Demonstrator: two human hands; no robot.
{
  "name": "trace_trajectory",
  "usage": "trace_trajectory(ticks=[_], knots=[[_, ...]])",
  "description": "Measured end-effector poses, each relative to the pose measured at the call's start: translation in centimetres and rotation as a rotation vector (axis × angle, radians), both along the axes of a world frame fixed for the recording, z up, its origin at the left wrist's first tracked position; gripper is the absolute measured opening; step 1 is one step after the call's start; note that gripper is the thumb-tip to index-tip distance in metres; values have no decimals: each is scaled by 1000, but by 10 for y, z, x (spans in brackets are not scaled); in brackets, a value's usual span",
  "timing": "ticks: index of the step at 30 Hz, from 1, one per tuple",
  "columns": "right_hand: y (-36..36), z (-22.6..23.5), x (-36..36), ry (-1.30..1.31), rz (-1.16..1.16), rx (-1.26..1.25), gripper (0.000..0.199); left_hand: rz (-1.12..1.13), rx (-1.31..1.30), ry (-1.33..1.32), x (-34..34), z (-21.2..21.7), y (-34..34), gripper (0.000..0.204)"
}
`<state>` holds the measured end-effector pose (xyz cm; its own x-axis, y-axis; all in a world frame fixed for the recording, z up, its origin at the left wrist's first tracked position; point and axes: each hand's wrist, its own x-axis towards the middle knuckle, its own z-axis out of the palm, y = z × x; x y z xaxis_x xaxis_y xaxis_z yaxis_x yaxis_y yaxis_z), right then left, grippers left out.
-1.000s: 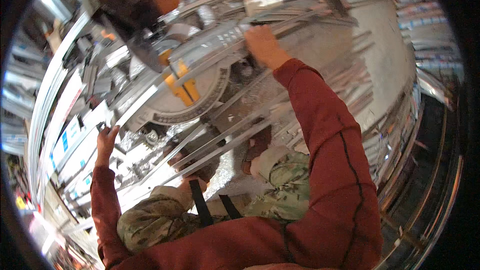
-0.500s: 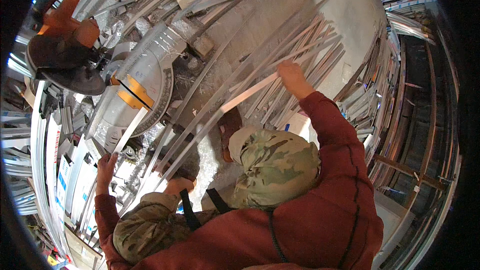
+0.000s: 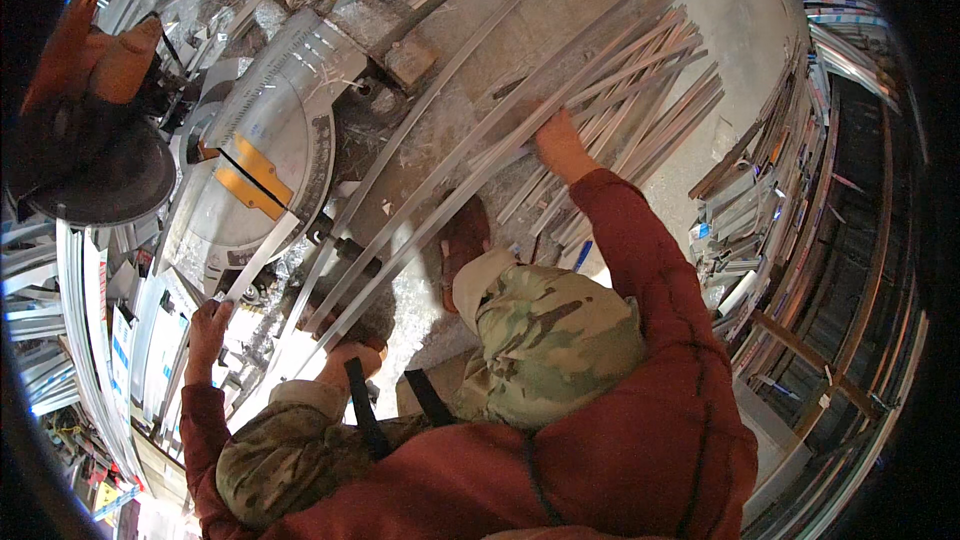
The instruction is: The person repeatedly positions long metal profiles on a miter saw, cuts them to length, and sets the cut pieces aside. The task involves handling multiple profiles one at a time and using the saw to produce shorter segments.
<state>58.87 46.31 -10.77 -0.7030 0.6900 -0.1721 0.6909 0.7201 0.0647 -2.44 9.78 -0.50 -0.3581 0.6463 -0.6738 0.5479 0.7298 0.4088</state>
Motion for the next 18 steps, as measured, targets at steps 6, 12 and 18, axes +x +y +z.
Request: trace_trajectory(ticks=[6,12,18], knots=[[-5,1,17,33,-244,-238,32,-8,2,-39,11,14,-1,46],[-18,29,93,-275,-470,-58,20,-58,-86,-153,36,23,31,40],[-27,92,-18,-336,-297,-307,21,-274,108,-227,83,39,47,37]])
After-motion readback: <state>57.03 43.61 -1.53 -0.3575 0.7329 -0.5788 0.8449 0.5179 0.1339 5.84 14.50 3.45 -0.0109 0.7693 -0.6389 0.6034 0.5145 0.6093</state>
